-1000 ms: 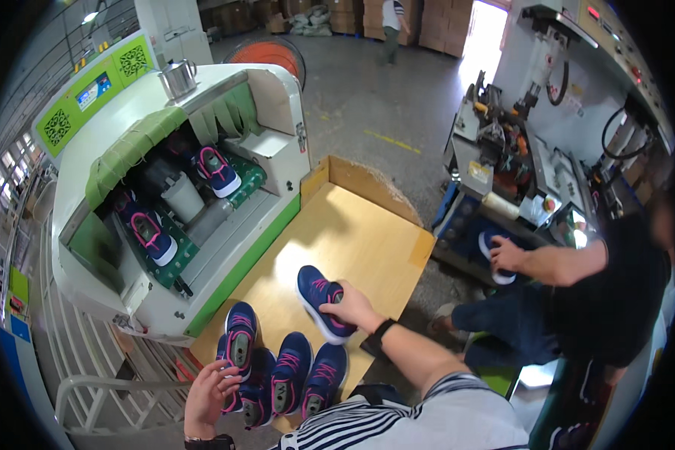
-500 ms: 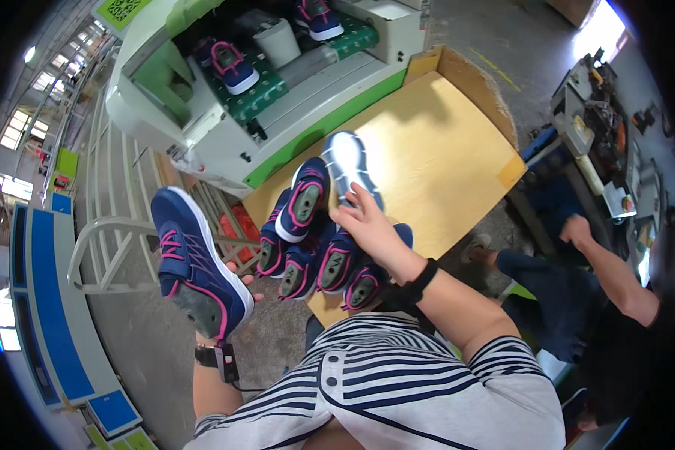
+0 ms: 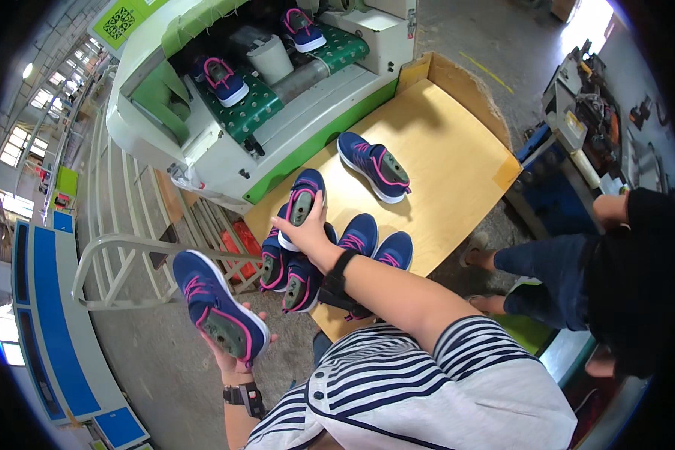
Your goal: The person removes shoes from a conveyor belt to a table, where they are turned over and rearranged, before placing them back onto the conveyor belt.
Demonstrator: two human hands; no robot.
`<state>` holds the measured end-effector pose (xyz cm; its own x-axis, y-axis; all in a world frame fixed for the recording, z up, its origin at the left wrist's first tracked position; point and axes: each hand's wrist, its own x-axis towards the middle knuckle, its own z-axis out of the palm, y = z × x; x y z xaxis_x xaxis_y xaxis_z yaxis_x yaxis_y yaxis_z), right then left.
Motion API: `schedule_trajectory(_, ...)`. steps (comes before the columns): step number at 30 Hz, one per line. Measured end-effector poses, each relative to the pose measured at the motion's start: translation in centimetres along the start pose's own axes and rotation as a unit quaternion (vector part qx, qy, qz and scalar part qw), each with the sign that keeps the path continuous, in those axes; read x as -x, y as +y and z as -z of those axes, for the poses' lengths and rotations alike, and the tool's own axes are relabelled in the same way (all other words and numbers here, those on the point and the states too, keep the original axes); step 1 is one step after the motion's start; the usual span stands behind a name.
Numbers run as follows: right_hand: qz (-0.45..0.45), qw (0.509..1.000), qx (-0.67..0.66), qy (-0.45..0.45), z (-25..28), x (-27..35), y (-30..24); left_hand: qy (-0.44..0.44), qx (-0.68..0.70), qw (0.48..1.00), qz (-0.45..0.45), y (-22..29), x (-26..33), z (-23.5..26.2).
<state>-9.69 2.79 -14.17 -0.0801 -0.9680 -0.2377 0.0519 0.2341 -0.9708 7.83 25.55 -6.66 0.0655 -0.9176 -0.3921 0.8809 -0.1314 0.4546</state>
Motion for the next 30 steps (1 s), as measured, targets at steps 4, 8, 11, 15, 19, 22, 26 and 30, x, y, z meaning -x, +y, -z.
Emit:
schedule_trajectory(4,-0.094,0.991,-0.09,-0.002,0.3,-1.8,-1.1,-0.129,-0.128,0.983,0.009,-1.0,-3.5,-4.6)
schedule_trajectory(8,-0.177,0.925,-0.335,-0.037,7.5,-2.0,-3.1,-0.211,-0.073,0.972,0.066,-1.4,-8.1,-8.4)
schedule_trajectory(11,-0.074,0.961,-0.26,-0.058,14.2,-2.4,-2.4,-0.254,-0.119,0.952,0.121,-2.3,-13.2,-12.8)
schedule_trajectory(15,-0.045,0.956,-0.274,-0.095,17.6,-2.2,-6.8,-0.231,-0.125,0.962,0.075,-2.4,-22.3,-18.0)
schedule_trajectory(19,0.06,0.963,-0.244,-0.099,19.6,-4.0,-12.0,-0.176,-0.052,0.983,-0.007,-1.5,-31.7,-18.5)
schedule_trajectory(22,0.128,0.968,-0.21,-0.057,20.9,-7.8,-16.6,-0.133,-0.05,0.989,-0.029,-2.6,-33.0,-19.3)
schedule_trajectory(26,0.311,0.95,-0.004,0.013,19.6,-15.0,-21.2,-0.134,-0.006,0.99,-0.037,-2.4,-32.2,-18.3)
schedule_trajectory(30,0.328,0.936,0.123,0.018,16.8,-25.3,-21.4,-0.067,0.12,0.99,-0.016,-3.1,-31.0,-18.6)
